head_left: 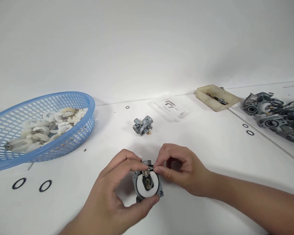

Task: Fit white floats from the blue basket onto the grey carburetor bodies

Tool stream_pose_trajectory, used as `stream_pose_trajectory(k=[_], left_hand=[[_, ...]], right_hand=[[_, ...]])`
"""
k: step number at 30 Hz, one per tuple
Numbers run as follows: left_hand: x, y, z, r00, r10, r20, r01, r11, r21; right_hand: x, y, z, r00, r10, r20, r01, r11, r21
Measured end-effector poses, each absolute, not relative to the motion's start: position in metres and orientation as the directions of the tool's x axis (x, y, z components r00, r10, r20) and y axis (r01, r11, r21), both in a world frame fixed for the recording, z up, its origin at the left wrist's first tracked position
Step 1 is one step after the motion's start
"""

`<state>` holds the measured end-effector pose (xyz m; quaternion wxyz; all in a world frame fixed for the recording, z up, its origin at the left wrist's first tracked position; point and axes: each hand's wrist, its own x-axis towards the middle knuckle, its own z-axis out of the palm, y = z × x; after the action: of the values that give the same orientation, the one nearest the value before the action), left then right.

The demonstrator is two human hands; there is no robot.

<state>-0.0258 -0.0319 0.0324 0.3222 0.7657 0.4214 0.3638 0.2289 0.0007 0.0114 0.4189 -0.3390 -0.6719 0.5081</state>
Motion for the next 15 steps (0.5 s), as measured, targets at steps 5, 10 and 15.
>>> stream_pose_trajectory(k=[5, 10, 15], left_hand=[[-0.0275, -0.0334, 0.0256, 0.339, 0.910, 0.236, 0.326, -0.350, 0.878], [-0.0267, -0.0345, 0.0249, 0.336, 0.920, 0.202, 0.270, -0.299, 0.915], [-0.0240, -0.0360, 0.0243, 0.322, 0.920, 0.224, 0.242, -0.309, 0.920]], right_hand=[[0.2292, 0.0006, 0.0137, -0.422, 0.876, 0.232, 0.036, 0.272, -0.962], [0.2301, 0.0007, 0.0138, -0.422, 0.871, 0.252, 0.052, 0.300, -0.952], [0.2304, -0.0018, 0.0143, -0.413, 0.866, 0.281, 0.068, 0.337, -0.939]])
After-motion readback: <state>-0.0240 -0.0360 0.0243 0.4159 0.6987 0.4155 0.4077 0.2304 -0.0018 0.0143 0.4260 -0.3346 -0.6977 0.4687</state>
